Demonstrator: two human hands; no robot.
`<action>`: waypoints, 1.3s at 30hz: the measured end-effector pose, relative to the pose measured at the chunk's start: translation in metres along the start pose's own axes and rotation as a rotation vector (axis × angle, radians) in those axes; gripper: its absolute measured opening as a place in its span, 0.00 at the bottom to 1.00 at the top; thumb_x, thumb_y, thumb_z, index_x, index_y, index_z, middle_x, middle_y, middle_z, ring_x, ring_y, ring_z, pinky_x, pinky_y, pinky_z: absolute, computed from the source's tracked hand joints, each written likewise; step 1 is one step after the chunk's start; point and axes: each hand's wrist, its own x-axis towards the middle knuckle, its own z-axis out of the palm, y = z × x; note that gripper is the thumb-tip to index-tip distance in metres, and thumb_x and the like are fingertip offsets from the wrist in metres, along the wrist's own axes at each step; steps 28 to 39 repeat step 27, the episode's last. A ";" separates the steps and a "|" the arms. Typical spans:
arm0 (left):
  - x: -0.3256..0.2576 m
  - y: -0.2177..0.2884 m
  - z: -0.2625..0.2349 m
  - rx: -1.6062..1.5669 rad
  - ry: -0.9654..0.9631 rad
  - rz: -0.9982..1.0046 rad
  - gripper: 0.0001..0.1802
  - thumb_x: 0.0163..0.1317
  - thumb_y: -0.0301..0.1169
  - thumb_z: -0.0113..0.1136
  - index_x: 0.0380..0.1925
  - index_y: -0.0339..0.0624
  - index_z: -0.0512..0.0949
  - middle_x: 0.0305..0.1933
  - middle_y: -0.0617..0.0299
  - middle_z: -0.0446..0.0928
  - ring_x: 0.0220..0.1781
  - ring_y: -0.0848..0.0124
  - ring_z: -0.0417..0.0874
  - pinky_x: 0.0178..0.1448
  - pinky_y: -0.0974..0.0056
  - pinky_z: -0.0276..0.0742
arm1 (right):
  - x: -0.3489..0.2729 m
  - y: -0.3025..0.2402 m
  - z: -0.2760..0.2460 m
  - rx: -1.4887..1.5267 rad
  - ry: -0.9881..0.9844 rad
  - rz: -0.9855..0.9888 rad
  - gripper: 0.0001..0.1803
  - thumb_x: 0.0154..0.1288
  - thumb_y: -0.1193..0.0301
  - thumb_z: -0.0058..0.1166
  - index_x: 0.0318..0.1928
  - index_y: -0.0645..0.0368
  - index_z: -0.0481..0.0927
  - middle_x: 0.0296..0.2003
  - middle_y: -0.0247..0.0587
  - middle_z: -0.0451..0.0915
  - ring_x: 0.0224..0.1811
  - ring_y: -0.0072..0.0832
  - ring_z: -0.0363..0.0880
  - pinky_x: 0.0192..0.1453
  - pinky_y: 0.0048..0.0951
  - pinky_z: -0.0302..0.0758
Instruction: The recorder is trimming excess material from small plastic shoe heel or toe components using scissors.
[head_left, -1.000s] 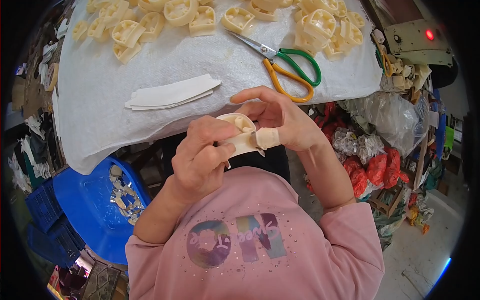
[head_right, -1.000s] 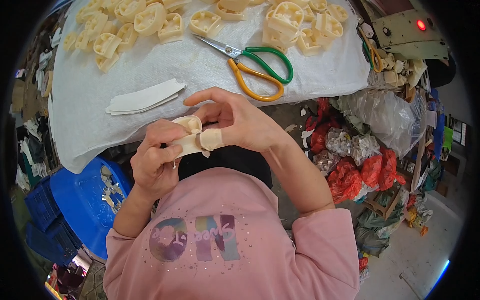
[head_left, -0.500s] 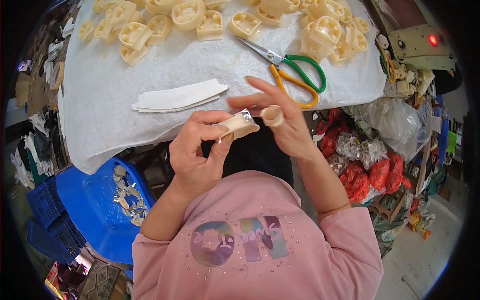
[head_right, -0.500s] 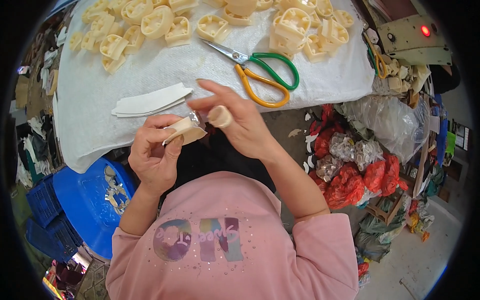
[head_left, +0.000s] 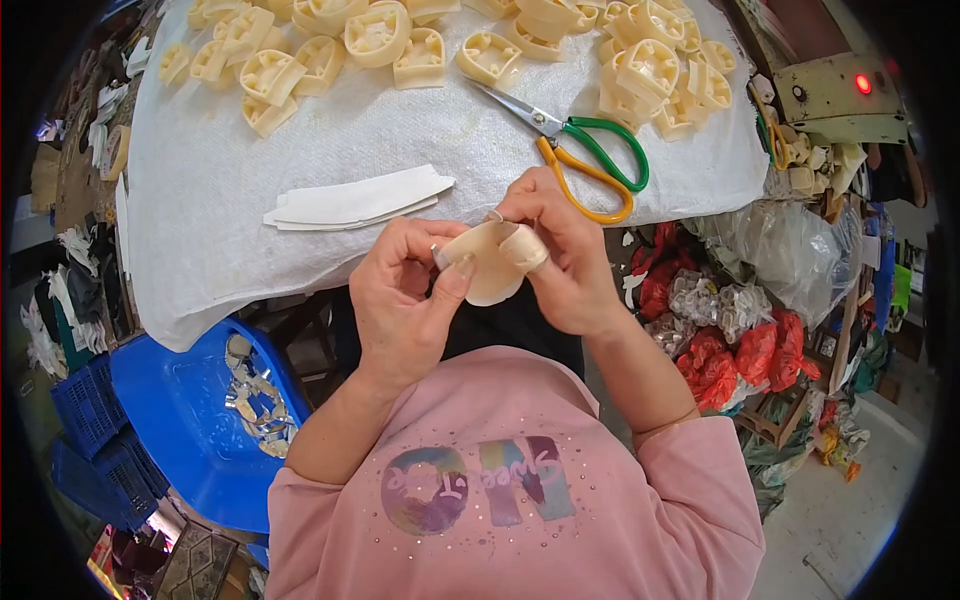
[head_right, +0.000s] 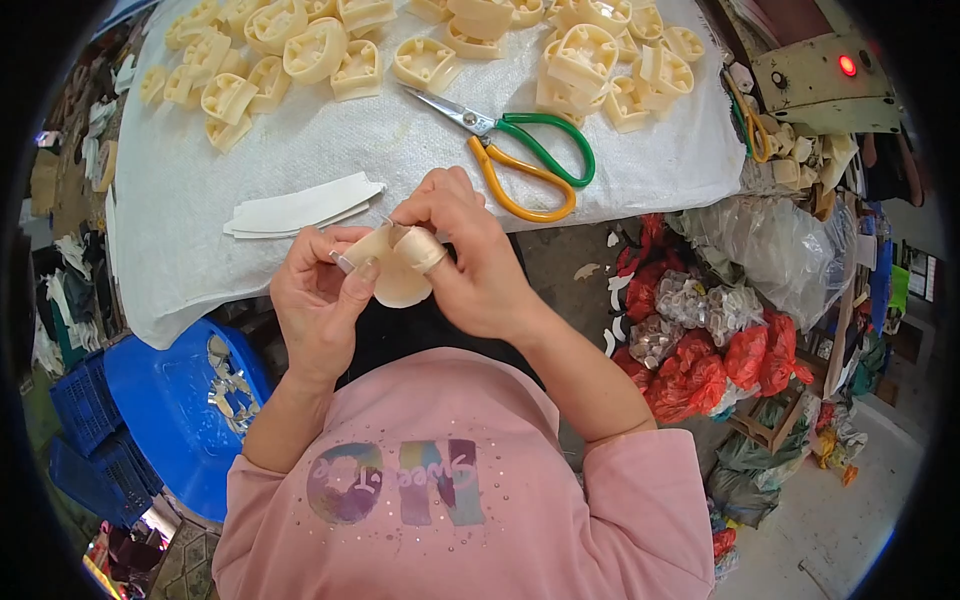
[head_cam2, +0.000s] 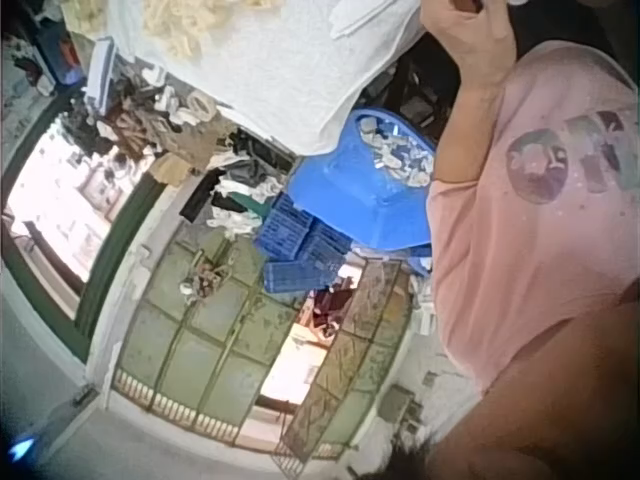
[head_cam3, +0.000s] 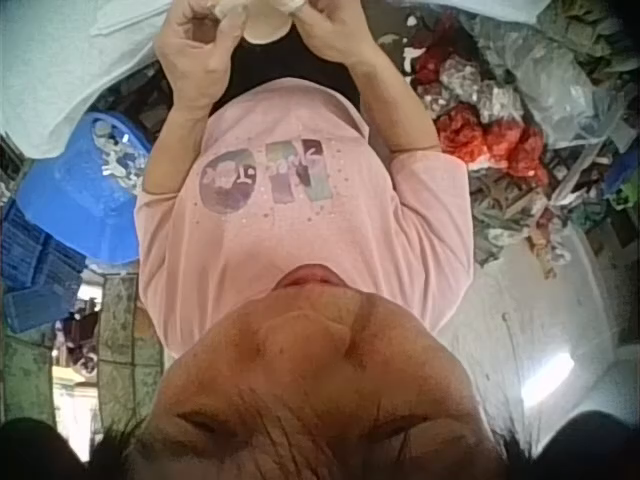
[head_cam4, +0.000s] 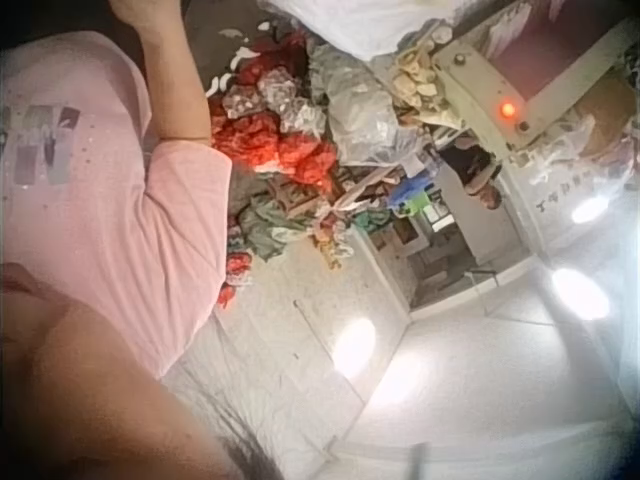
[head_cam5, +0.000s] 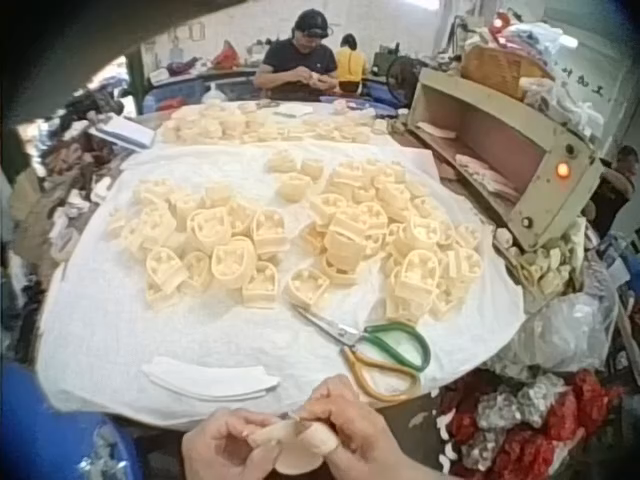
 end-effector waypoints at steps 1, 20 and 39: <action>0.001 0.001 -0.001 -0.002 0.005 -0.018 0.07 0.59 0.22 0.59 0.32 0.35 0.69 0.43 0.52 0.76 0.39 0.77 0.75 0.44 0.70 0.73 | 0.001 0.002 -0.002 0.193 -0.034 0.103 0.06 0.58 0.75 0.52 0.37 0.60 0.75 0.32 0.38 0.70 0.38 0.31 0.65 0.45 0.30 0.62; 0.001 0.003 0.004 -0.064 -0.035 -0.241 0.07 0.57 0.21 0.60 0.31 0.34 0.71 0.35 0.59 0.76 0.34 0.80 0.75 0.40 0.73 0.74 | 0.004 -0.006 0.000 0.423 0.055 0.535 0.16 0.67 0.62 0.48 0.26 0.59 0.71 0.24 0.28 0.68 0.26 0.16 0.62 0.32 0.21 0.62; 0.003 0.004 -0.010 -0.117 -0.024 -0.298 0.08 0.57 0.22 0.61 0.34 0.33 0.71 0.33 0.59 0.76 0.33 0.80 0.76 0.37 0.75 0.74 | -0.001 0.011 -0.019 0.407 0.114 0.405 0.19 0.69 0.57 0.48 0.37 0.64 0.76 0.27 0.28 0.68 0.30 0.17 0.62 0.37 0.22 0.64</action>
